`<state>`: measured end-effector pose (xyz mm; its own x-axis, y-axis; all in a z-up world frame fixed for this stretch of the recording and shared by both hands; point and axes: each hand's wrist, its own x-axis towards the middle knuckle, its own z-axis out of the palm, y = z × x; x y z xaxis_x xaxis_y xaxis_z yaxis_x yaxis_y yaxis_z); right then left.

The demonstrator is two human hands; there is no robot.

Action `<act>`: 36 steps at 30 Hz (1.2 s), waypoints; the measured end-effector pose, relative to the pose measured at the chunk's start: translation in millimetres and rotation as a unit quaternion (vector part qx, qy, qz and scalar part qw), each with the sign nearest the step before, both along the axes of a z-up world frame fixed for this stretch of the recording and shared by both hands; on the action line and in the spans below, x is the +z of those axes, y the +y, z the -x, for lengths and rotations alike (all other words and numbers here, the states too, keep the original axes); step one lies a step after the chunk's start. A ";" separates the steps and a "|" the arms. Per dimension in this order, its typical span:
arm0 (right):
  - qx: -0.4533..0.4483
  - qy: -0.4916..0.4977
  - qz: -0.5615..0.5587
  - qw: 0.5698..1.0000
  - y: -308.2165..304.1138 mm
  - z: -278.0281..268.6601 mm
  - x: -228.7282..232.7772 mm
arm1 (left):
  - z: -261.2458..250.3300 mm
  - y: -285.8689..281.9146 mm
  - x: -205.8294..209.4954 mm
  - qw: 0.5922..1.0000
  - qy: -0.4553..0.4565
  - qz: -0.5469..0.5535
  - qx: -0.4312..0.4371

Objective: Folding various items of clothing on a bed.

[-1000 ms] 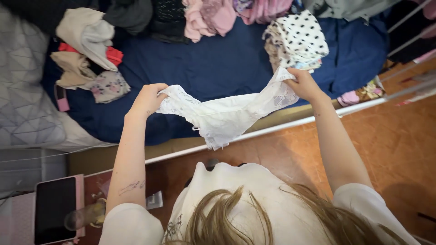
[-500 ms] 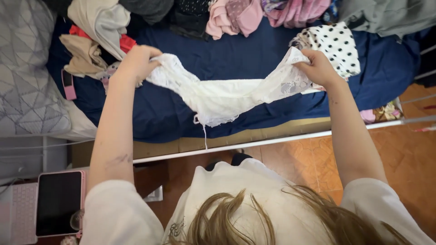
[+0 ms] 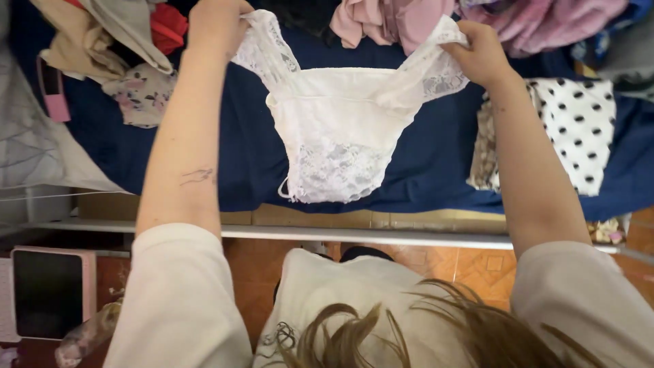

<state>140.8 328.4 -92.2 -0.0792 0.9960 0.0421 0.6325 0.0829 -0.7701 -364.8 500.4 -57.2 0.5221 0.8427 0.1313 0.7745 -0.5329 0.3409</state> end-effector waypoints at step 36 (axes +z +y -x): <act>-0.022 -0.291 -0.002 0.956 -76.8 118.5 -191.0 | -10.0 -199.3 -181.3 0.994 -0.011 0.069 0.079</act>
<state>22.3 251.6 -283.2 -0.0484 0.9988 0.0081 0.9569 0.0487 -0.2862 -354.8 301.1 -238.5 0.3805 0.9246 0.0195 0.8360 -0.3529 0.4202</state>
